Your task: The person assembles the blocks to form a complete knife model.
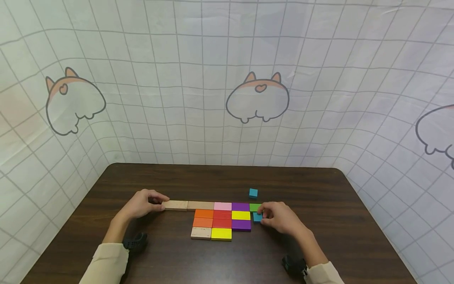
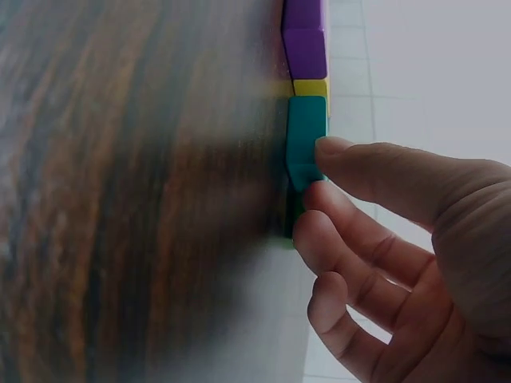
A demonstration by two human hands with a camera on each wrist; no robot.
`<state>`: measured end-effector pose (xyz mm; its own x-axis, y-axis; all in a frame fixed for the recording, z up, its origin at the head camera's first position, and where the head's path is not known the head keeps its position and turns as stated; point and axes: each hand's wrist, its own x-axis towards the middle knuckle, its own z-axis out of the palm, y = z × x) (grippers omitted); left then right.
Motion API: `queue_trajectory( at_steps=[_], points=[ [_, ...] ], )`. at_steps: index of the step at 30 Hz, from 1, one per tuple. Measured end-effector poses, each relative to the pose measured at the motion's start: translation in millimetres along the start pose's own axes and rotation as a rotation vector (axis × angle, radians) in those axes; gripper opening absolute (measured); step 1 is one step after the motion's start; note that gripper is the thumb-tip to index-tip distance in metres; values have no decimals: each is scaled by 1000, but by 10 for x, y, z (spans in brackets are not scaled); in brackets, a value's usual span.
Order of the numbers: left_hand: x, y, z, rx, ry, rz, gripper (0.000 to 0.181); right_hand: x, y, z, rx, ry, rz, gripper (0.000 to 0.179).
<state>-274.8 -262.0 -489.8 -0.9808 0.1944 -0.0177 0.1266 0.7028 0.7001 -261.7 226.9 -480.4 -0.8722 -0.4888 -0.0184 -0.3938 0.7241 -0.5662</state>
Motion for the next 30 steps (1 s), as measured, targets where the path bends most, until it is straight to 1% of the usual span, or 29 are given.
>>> queue_trajectory(
  at_steps=[9, 17, 30],
  points=[
    [-1, 5, -1, 9, 3, 4, 21, 34, -36, 33, -20, 19, 17, 18],
    [-1, 7, 2, -5, -3, -2, 22, 41, -65, 40, -25, 28, -10, 17],
    [-1, 6, 6, 0, 5, -7, 22, 47, -49, 37, -14, 21, -18, 17]
  ],
)
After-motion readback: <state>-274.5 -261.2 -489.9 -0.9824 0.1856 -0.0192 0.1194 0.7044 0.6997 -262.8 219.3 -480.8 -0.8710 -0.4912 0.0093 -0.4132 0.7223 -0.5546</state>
